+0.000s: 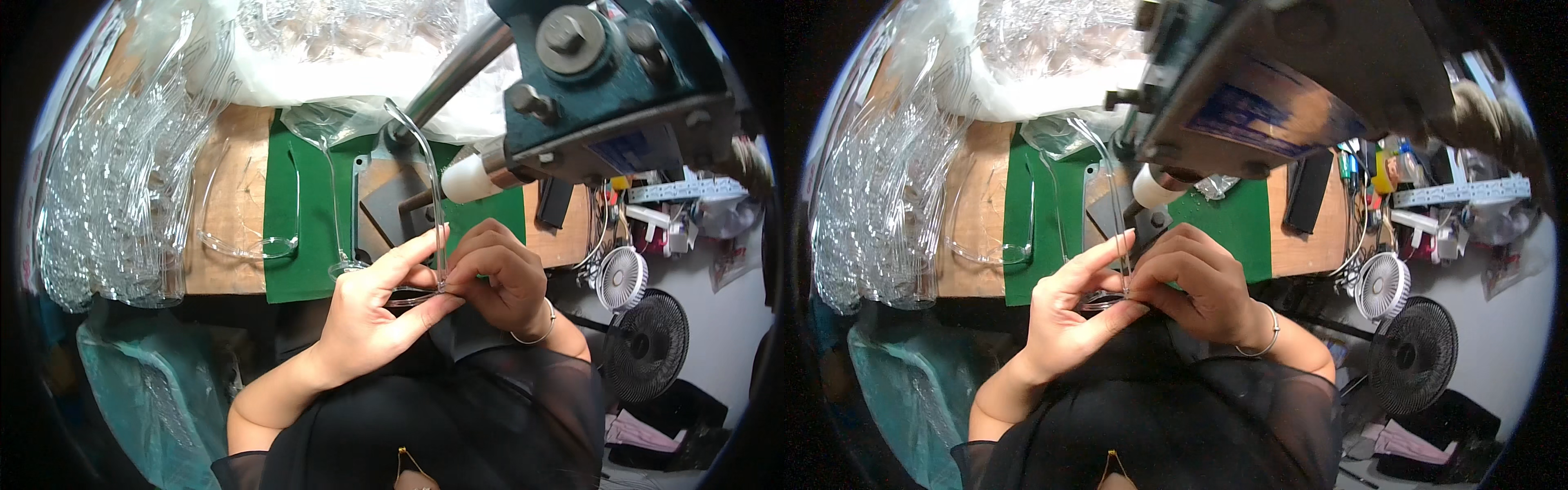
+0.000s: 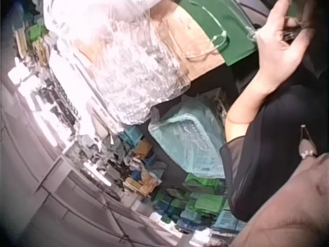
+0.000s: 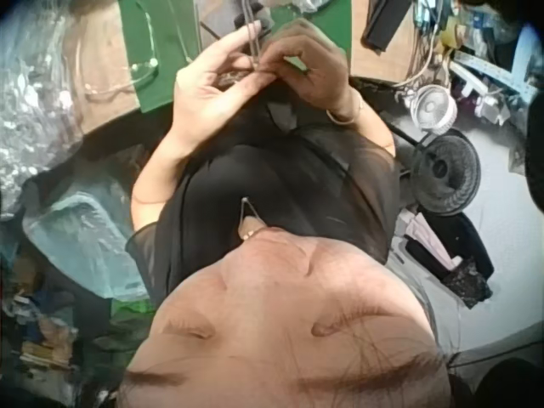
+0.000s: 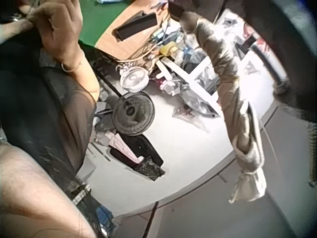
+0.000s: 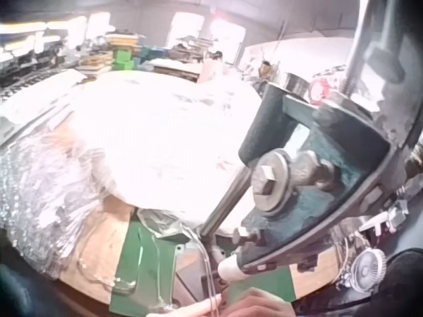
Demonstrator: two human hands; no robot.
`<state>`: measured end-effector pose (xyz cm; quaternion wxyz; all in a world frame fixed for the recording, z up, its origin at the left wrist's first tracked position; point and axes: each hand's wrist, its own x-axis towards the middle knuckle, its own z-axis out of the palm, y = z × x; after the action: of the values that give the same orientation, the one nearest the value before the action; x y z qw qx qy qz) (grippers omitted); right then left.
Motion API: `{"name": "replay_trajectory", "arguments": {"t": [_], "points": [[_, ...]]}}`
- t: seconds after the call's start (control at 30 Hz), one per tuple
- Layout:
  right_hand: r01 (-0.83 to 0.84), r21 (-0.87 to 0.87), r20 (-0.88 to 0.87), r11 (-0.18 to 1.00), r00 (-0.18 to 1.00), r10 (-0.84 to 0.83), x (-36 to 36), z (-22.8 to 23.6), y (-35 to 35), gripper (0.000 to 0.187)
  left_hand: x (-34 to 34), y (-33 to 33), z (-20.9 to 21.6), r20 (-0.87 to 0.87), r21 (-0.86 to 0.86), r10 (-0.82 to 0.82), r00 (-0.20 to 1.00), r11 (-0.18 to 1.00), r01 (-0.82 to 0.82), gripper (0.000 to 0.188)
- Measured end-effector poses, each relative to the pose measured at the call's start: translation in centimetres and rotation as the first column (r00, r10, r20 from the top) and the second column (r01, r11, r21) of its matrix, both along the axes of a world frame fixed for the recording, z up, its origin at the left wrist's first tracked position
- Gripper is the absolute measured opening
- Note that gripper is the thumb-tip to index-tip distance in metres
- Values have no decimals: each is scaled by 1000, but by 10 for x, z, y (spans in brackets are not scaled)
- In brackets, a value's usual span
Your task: The person repeatedly picks up clear plastic glasses frames, places them on a green mat under a press machine, and operates the machine to press a component onto each frame. The person then removes the frame and repeats the process with additional frames from a nearby pile.
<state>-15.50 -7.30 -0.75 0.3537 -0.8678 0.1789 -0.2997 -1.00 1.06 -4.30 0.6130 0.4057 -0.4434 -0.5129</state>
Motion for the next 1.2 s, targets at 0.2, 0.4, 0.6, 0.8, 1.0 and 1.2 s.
{"name": "replay_trajectory", "arguments": {"t": [0.2, 0.4, 0.6, 0.8, 1.0, 1.2], "points": [[-25, -27, 43, 999, 999, 26, 2, -5, -3, 13, 5, 2, -1, -3, -7, -16, 1000, 1000, 16, 55], [-26, 77, 44, 997, 999, 23, -1, -5, -4, 14, 3, -1, -1, 31, -52, -8, 999, 999, 10, 56], [-7, 22, 17, 1000, 1000, 7, 2, -5, -2, 13, 2, 1, -2, 182, -107, 64, 981, 993, -45, 57], [-101, -3, 30, 995, 994, 101, 0, -5, -8, 14, 5, 2, -2, -19, 2, -58, 998, 998, 59, 58], [-75, 166, 97, 983, 993, 60, 0, -11, -4, 13, 7, 3, 4, -28, 39, -103, 994, 994, 104, 58], [-95, 291, 150, 952, 987, 53, 0, -16, -3, 12, 8, 5, 4, -119, 64, -163, 979, 983, 172, 58]]}}
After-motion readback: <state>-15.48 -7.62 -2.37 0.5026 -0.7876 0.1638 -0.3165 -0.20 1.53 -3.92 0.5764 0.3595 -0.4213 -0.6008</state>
